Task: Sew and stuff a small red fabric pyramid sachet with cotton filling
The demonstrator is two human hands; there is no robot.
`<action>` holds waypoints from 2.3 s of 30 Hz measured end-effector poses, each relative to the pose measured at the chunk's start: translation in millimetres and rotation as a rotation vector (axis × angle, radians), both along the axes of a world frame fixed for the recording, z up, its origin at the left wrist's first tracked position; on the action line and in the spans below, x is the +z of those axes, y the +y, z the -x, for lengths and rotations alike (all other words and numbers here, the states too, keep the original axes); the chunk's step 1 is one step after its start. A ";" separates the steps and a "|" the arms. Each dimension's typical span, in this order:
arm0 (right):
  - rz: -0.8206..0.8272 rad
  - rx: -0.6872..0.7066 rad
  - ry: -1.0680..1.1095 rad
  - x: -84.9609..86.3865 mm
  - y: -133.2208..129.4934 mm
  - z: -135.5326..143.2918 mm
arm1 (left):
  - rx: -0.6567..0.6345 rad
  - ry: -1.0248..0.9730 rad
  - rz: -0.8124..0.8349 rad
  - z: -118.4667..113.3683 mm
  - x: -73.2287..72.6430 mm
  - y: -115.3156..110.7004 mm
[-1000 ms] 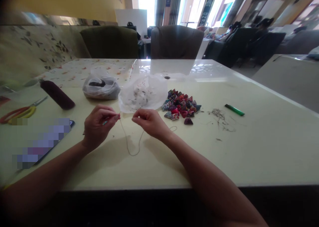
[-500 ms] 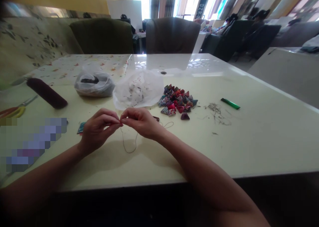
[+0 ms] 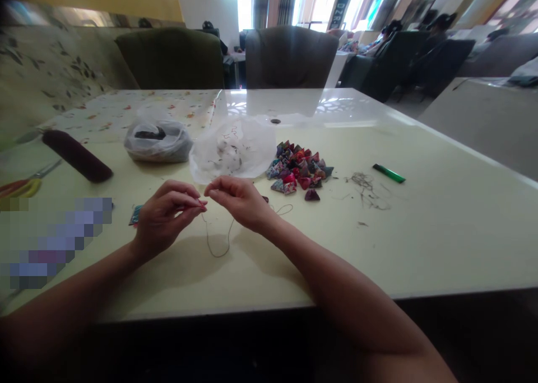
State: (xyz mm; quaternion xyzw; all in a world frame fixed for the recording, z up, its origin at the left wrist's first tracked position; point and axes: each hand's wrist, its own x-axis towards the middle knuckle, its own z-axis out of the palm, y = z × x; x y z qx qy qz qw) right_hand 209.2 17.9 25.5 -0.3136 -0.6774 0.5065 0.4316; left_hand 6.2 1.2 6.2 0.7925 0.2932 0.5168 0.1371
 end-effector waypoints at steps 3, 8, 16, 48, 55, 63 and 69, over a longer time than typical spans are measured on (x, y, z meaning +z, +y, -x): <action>0.002 0.060 0.006 2.4 -0.9 -1.1 | -0.004 -0.021 0.038 1.0 0.3 0.9; -0.076 0.113 -0.039 0.3 0.3 -0.2 | -0.039 -0.032 0.059 1.3 0.2 0.6; -0.025 0.081 -0.017 -6.4 1.7 3.2 | -0.085 -0.084 0.163 -0.6 -0.5 -2.0; -0.269 -0.204 -0.152 -8.7 -6.1 6.4 | -0.026 -0.417 0.647 -6.5 1.4 1.1; -0.564 -0.325 -0.258 -11.0 -7.2 8.0 | 0.028 -0.443 0.757 -6.7 1.4 1.5; -0.590 -0.337 -0.334 -13.7 -6.2 7.8 | 0.033 -0.448 0.778 -7.5 1.4 1.0; -0.609 -0.337 -0.355 -14.6 -6.9 7.5 | 0.024 -0.454 0.781 -7.7 1.0 1.4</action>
